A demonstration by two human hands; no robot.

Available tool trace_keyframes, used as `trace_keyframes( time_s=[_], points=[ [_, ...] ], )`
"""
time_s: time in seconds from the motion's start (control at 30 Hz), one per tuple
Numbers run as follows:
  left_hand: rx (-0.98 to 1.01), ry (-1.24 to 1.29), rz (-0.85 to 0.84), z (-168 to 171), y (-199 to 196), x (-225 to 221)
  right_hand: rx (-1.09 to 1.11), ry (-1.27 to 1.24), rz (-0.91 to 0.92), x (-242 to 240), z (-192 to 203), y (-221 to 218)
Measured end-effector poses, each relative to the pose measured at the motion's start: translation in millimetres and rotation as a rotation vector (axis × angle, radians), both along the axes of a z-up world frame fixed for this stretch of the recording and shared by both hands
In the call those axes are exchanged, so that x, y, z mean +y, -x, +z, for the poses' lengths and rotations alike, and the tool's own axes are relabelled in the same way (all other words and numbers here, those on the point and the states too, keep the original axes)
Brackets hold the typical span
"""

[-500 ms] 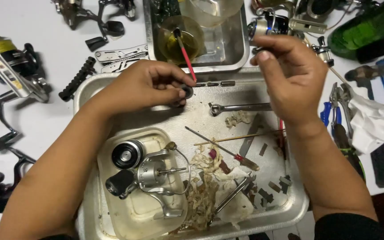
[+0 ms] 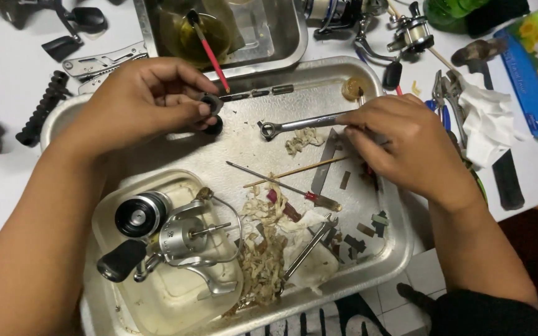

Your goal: The person cleans small internal components of a fishing reel using a cloth and a red brush. They repeatedly wipe the parts and use the brush to scrub inside the component, occasionally dipping the brush into a container of liquid. The workspace contains multiple fishing reels and tools.

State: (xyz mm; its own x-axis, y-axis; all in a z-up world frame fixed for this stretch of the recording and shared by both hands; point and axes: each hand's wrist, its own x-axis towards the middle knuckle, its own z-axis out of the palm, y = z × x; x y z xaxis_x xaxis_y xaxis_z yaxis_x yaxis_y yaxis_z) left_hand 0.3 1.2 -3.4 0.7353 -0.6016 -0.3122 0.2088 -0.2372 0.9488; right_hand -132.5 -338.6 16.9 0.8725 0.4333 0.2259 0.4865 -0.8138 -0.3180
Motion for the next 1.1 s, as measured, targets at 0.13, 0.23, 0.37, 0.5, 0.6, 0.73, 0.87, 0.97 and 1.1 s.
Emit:
trace_keyframes(
  time_s=[0.13,0.23,0.37,0.5,0.6,0.73,0.87,0.97,1.1],
  points=[
    [0.023,-0.014,0.028,6.3,4.1,-1.5,-0.017,0.054,-0.050,-11.3,-0.3,13.9],
    [0.025,-0.040,0.042,1.5,4.3,0.8,-0.061,0.028,-0.078,-10.1,7.2,23.1],
    [-0.057,0.027,-0.018,-3.3,1.0,4.5,-0.060,0.042,-0.063,-9.9,4.4,31.5],
    [-0.146,-0.025,-0.088,2.0,1.4,4.5,0.013,0.049,0.043,-3.1,-1.2,38.5],
    [-0.113,0.032,-0.101,-3.9,0.5,4.1,0.006,0.062,0.073,1.9,-5.0,42.9],
    [-0.158,0.012,-0.131,-5.3,-2.2,5.0,0.010,0.028,0.129,8.9,-1.7,41.2],
    [-0.052,0.022,-0.102,-10.9,-2.2,6.4,-0.015,0.020,0.176,7.8,2.1,38.1],
    [0.022,-0.006,-0.040,-3.9,3.0,5.1,-0.051,-0.036,0.191,8.2,13.0,33.7],
    [-0.223,-0.084,-0.082,-11.8,-6.2,19.7,-0.035,-0.126,0.187,13.0,23.8,29.6]
  ],
)
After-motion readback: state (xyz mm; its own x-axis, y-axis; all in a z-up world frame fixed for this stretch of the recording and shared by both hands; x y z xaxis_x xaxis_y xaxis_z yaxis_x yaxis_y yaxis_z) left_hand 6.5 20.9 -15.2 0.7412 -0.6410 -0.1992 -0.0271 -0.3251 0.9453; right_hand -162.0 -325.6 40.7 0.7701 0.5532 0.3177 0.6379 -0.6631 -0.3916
